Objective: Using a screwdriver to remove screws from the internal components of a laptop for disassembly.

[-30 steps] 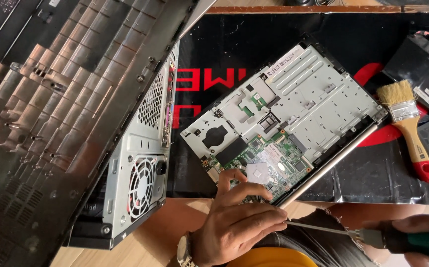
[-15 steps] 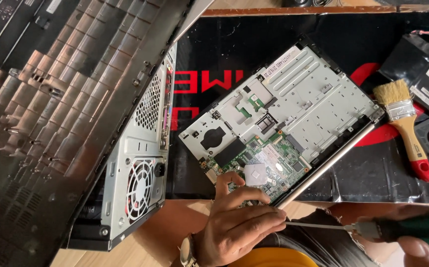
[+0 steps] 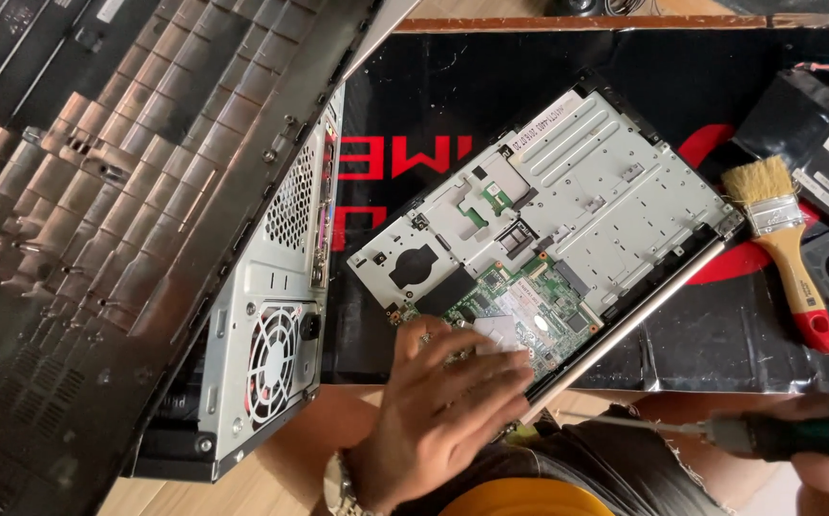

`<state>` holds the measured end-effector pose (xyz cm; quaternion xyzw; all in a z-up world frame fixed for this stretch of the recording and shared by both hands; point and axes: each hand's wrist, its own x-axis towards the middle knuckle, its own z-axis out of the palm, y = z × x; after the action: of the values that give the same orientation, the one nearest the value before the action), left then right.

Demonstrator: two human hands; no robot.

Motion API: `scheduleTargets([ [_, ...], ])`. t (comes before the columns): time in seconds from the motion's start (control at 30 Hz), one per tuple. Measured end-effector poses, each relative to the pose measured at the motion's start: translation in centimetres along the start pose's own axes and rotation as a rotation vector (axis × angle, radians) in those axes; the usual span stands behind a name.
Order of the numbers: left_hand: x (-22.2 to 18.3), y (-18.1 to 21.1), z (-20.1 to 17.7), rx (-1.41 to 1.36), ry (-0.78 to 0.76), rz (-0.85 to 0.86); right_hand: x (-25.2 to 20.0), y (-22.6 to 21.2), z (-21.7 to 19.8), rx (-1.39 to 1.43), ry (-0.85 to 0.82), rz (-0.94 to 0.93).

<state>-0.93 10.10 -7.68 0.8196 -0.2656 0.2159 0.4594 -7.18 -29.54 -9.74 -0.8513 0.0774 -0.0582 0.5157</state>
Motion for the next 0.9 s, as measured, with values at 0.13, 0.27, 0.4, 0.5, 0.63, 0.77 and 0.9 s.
scheduleTargets([
  [0.13, 3.4, 0.0, -2.7, 0.14, -0.221, -0.007, -0.1, 2.5, -0.4, 0.054, 0.04, 0.047],
  [0.27, 4.3, -0.3, -3.3, 0.232, -0.324, 0.062, 0.2, -1.7, 1.1, -0.01, 0.005, 0.054],
  [0.4, 5.0, -0.7, -3.8, 0.19, -0.395, 0.083, 0.4, -5.0, 2.4, -0.129, -0.024, 0.069],
  [0.5, 5.1, -0.8, -3.9, 0.157, -0.416, 0.09, 0.5, -5.7, 2.7, -0.151, -0.031, 0.09],
  [0.63, 4.9, -0.9, -3.6, 0.166, -0.444, 0.087, 0.2, -6.0, 3.4, -0.163, 0.016, 0.146],
  [0.77, 4.9, -1.2, -3.5, 0.166, -0.471, 0.092, 0.2, -4.9, 3.5, -0.136, -0.006, 0.13],
  [0.9, 5.0, -1.2, -3.5, 0.168, -0.493, 0.105, 1.2, -8.2, 4.7, -0.043, -0.076, 0.154],
])
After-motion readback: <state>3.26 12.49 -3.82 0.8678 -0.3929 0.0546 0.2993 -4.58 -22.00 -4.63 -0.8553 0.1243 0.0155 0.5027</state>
